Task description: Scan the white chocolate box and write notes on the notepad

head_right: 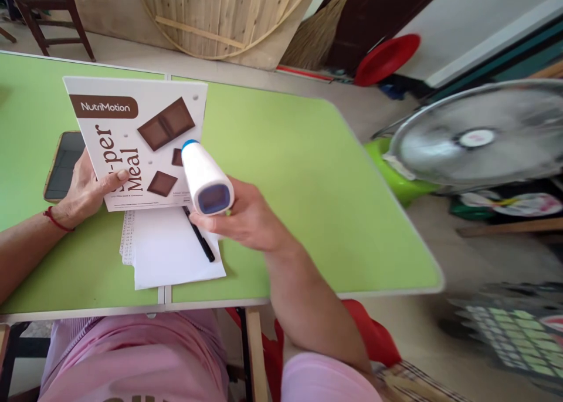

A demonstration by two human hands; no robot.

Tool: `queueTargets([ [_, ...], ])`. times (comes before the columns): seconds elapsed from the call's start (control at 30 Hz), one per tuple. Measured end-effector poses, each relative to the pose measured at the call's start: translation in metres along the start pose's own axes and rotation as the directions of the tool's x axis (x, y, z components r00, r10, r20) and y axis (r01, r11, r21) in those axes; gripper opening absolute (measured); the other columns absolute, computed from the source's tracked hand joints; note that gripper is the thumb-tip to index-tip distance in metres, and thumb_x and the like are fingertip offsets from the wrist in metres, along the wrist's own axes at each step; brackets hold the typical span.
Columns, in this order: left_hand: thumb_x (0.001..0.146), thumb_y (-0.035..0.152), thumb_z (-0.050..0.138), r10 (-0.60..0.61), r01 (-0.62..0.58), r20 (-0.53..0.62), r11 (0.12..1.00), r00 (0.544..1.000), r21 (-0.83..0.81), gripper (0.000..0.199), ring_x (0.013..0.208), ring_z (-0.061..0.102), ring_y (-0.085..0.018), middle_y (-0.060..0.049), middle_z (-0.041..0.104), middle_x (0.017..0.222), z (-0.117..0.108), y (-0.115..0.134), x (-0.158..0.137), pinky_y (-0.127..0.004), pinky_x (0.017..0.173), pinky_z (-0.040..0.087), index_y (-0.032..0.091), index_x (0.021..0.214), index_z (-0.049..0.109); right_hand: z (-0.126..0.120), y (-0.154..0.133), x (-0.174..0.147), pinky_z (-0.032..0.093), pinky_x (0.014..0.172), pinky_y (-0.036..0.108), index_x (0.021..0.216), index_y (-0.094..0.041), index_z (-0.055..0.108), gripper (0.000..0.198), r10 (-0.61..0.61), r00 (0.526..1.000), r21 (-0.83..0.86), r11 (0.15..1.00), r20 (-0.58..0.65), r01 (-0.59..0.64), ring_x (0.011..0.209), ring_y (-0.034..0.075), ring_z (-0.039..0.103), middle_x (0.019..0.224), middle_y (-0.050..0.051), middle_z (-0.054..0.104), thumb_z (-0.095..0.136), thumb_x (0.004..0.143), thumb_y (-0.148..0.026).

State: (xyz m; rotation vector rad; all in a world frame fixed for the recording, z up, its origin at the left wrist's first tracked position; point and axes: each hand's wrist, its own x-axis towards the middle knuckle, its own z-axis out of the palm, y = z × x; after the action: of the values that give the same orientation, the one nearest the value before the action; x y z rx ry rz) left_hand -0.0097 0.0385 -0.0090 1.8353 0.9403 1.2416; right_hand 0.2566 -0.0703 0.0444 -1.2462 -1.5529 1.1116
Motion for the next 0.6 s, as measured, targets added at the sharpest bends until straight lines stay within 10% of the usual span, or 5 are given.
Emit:
queueTargets([
  [0.1,0.072,0.058,0.080,-0.020,0.020,0.001,0.994,1.000,-0.106,0.058,0.112,0.060,-0.037,-0.008,0.066,0.109,0.001,-0.006,0.001,-0.060,0.099,0.049,0.023,0.113,0.060,-0.035,0.006,0.005,0.054,0.073,0.037,0.103,-0.021,0.066,0.037,-0.003,0.999,-0.400,0.916,0.054,0.025,0.084,0.024,0.066,0.095,0.005,0.071,0.076,0.071,-0.034],
  [0.23,0.073,0.054,0.080,-0.040,0.039,-0.003,0.991,0.999,-0.125,0.053,0.110,0.060,-0.037,-0.007,0.066,0.108,0.000,-0.007,0.001,-0.061,0.098,0.049,0.023,0.112,0.062,-0.055,0.020,0.015,0.053,0.082,0.037,0.111,-0.020,0.068,0.037,0.077,0.986,-0.797,0.600,0.149,0.074,0.099,0.028,0.067,0.107,0.009,0.072,0.062,0.074,-0.019],
  [0.4,0.072,0.052,0.082,-0.041,0.039,-0.024,0.995,0.999,-0.094,0.051,0.108,0.060,-0.036,-0.007,0.066,0.107,0.000,-0.004,0.001,-0.061,0.098,0.048,0.023,0.111,0.062,-0.045,0.026,0.020,0.051,0.078,0.031,0.119,-0.017,0.067,0.050,0.240,0.949,-0.889,0.452,0.203,0.075,0.098,0.027,0.067,0.106,0.008,0.073,0.057,0.070,-0.010],
  [0.6,0.075,0.054,0.080,-0.046,0.044,-0.011,0.990,0.999,-0.135,0.052,0.108,0.061,-0.037,-0.008,0.065,0.111,0.001,0.005,0.000,-0.060,0.093,0.049,0.024,0.112,0.059,-0.041,0.023,0.013,0.052,0.085,0.033,0.132,-0.017,0.059,0.056,0.168,0.958,-0.896,0.421,0.232,0.143,0.107,0.027,0.064,0.115,0.011,0.069,0.056,0.076,-0.012],
])
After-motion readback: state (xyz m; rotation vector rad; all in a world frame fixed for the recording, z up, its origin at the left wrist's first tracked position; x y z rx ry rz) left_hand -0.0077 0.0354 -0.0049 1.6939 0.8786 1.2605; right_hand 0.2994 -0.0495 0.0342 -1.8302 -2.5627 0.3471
